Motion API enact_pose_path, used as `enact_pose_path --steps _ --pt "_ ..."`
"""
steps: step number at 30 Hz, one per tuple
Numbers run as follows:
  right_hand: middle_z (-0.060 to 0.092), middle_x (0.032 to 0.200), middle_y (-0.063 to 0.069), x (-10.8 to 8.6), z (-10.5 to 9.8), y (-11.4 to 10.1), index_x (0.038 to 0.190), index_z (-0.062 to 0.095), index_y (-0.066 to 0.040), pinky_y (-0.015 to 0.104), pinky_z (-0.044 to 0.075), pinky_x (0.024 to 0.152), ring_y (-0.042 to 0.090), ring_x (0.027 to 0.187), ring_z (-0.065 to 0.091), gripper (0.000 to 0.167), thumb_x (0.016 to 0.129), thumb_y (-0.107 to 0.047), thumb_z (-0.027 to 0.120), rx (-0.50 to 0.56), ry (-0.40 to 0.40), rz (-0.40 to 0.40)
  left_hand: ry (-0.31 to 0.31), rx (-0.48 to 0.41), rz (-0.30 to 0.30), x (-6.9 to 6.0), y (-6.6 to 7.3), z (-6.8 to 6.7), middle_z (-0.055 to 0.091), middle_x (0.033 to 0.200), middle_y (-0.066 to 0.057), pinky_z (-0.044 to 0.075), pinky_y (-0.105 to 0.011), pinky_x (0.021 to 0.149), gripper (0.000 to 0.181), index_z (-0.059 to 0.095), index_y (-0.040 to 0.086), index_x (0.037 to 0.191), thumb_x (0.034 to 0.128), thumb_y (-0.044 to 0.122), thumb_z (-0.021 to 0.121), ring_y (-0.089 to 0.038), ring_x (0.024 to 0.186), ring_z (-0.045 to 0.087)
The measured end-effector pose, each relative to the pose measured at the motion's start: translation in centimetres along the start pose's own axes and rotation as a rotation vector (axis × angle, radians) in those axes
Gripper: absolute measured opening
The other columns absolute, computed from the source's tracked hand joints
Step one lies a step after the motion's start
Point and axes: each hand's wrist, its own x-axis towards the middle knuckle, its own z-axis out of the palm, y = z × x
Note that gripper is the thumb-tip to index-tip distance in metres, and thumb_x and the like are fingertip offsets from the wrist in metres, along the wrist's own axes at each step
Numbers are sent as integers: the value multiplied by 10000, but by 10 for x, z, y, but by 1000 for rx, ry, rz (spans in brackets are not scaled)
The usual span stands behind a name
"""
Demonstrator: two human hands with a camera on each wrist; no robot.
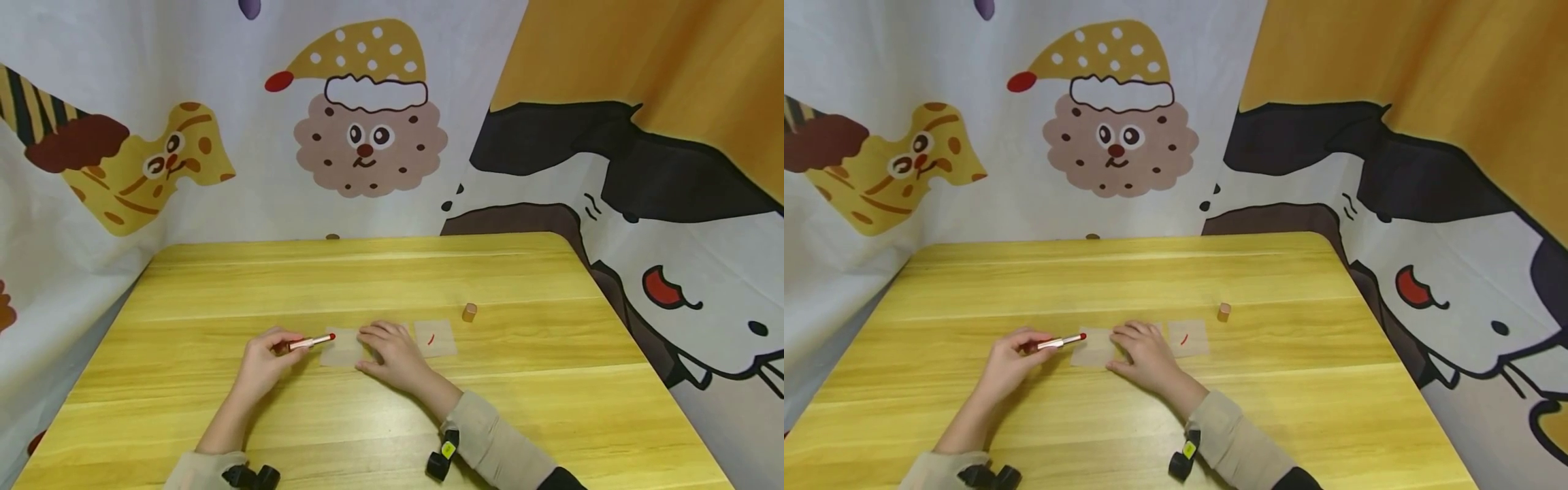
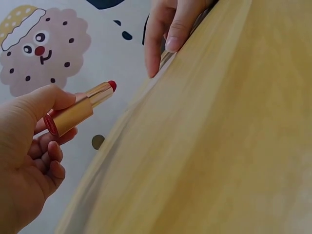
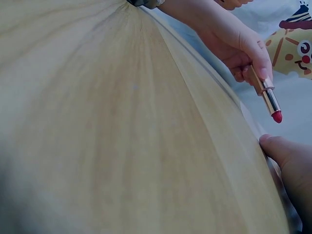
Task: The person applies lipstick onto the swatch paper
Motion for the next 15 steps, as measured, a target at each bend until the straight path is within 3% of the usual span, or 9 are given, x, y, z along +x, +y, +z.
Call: enact_pose_path --steps 8,15 --pt "516 1381 -26 -1 0 0 1310 593 -154 381 252 1082 189 1310 389 557 895 -524 606 10 -12 6 6 -26 -2 4 1 6 642 812 -5 429 -223 573 145 746 55 900 768 32 798 -141 688 510" --pt "514 1383 -23 -1 0 -1 1311 593 -150 384 259 1079 190 1308 392 555 900 -523 600 5 -15 3 -7 -21 7 4 34 7 625 789 -101 419 -226 552 151 711 -75 901 762 -57 767 -130 665 489"
